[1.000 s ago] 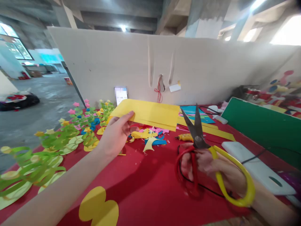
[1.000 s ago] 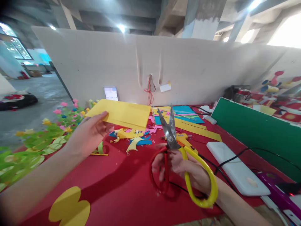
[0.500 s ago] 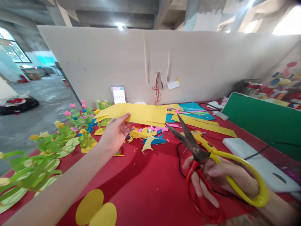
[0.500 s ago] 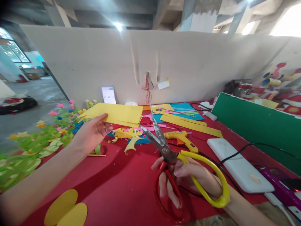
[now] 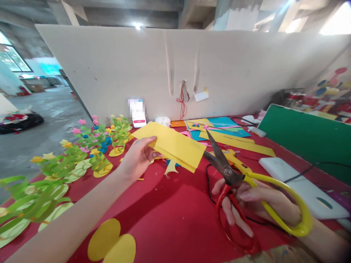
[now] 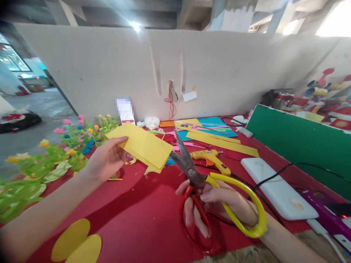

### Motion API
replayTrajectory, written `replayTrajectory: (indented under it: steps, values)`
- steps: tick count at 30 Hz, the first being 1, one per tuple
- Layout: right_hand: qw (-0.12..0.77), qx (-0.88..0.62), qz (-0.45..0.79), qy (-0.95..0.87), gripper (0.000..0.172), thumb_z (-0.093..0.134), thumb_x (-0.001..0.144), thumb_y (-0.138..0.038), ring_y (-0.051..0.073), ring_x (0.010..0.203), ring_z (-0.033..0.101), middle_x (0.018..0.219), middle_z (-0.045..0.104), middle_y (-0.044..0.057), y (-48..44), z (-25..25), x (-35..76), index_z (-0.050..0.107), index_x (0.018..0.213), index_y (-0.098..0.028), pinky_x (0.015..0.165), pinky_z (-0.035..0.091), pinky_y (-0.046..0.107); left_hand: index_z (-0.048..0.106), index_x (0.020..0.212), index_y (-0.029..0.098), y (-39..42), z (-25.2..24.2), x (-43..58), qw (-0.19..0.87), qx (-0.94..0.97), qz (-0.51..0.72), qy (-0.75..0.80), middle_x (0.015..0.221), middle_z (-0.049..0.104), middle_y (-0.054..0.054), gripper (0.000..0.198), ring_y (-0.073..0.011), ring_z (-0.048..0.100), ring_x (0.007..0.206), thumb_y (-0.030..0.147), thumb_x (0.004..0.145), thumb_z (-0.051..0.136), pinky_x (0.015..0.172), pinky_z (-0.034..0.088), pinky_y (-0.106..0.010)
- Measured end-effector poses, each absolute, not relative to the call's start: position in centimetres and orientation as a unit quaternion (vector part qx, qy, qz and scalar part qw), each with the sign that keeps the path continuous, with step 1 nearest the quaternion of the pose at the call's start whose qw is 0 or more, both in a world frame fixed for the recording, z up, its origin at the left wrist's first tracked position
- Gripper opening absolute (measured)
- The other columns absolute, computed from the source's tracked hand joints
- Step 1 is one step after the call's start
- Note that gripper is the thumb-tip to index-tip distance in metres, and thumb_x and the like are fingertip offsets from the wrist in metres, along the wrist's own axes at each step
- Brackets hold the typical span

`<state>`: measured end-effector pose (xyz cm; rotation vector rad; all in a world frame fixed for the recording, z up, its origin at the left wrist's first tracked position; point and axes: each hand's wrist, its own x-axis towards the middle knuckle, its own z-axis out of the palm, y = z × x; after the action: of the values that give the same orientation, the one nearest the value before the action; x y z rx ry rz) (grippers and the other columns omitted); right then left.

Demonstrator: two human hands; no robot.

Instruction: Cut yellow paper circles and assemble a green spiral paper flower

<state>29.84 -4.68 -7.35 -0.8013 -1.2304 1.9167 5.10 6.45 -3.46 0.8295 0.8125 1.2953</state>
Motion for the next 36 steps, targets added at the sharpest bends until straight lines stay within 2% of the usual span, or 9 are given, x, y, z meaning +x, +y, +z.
replayTrajectory:
  steps: [4,7,10,16,23,27,32,36]
  values:
    - [0.358,-0.288,0.749,-0.477,0.034,0.041,0.076,-0.021,0.017,0.044,0.059,0.063,0.063,0.007,-4.8,-8.0,29.4,0.052,0.107,-0.013,0.051,0.043,0.028,0.063,0.085,0.015,5.8,-3.9,5.6,0.695,0.382,0.519,0.319,0.078,0.068,-0.003,0.015,-0.0151,0.065,0.07,0.016,0.077,0.05,0.056,0.053,-0.021]
    - [0.368,-0.263,0.754,-0.477,0.034,0.039,0.077,-0.017,0.016,0.046,0.06,0.065,0.064,0.006,-5.0,-8.2,28.8,0.052,0.108,-0.016,0.05,0.043,0.026,0.064,0.086,0.016,5.2,-4.6,6.0,0.711,0.39,0.492,0.316,0.084,0.069,-0.003,0.015,-0.0148,0.065,0.077,0.021,0.078,0.052,0.062,0.053,-0.019]
    - [0.372,-0.248,0.761,-0.469,0.034,0.038,0.078,-0.016,0.015,0.047,0.061,0.069,0.063,0.006,-5.1,-8.2,28.5,0.053,0.108,-0.018,0.046,0.042,0.023,0.065,0.085,0.018,4.5,-5.4,6.4,0.718,0.409,0.464,0.319,0.086,0.069,-0.002,0.014,-0.0143,0.064,0.076,0.025,0.076,0.057,0.063,0.052,-0.019]
    - [0.38,-0.264,0.756,-0.462,0.033,0.04,0.079,-0.017,0.014,0.048,0.059,0.072,0.063,0.007,-5.3,-8.6,28.8,0.052,0.11,-0.017,0.051,0.043,0.025,0.069,0.072,0.013,3.3,-6.2,7.1,0.71,0.467,0.409,0.333,0.079,0.069,-0.006,0.012,-0.0137,0.061,0.06,0.024,0.066,0.068,0.061,0.051,-0.025]
    - [0.378,-0.275,0.757,-0.456,0.034,0.043,0.08,-0.022,0.014,0.047,0.059,0.072,0.062,0.008,-5.0,-8.4,28.6,0.051,0.112,-0.014,0.051,0.044,0.026,0.069,0.079,0.015,4.1,-5.8,6.5,0.676,0.511,0.424,0.32,0.079,0.07,-0.004,0.013,-0.0129,0.06,0.066,0.022,0.068,0.067,0.057,0.047,-0.021]
    - [0.377,-0.276,0.762,-0.448,0.036,0.044,0.082,-0.027,0.012,0.047,0.059,0.071,0.062,0.008,-5.1,-7.8,28.5,0.048,0.115,-0.013,0.046,0.044,0.022,0.07,0.073,0.017,4.9,-5.9,6.1,0.658,0.531,0.44,0.304,0.075,0.07,-0.001,0.008,-0.0121,0.061,0.066,0.023,0.067,0.068,0.058,0.047,-0.019]
    - [0.389,-0.294,0.749,-0.449,0.034,0.042,0.085,-0.028,0.013,0.048,0.059,0.069,0.062,0.009,-5.6,-8.1,28.5,0.049,0.113,-0.011,0.048,0.044,0.024,0.07,0.068,0.017,5.2,-6.0,5.8,0.637,0.557,0.444,0.295,0.07,0.07,-0.001,0.006,-0.012,0.061,0.065,0.023,0.068,0.068,0.058,0.048,-0.019]
    - [0.393,-0.295,0.742,-0.455,0.033,0.039,0.087,-0.029,0.013,0.047,0.059,0.07,0.062,0.009,-5.9,-8.5,28.5,0.049,0.111,-0.01,0.047,0.043,0.024,0.07,0.073,0.018,5.1,-6.0,5.8,0.628,0.576,0.436,0.289,0.076,0.071,-0.001,0.007,-0.0128,0.062,0.068,0.023,0.07,0.066,0.06,0.048,-0.02]
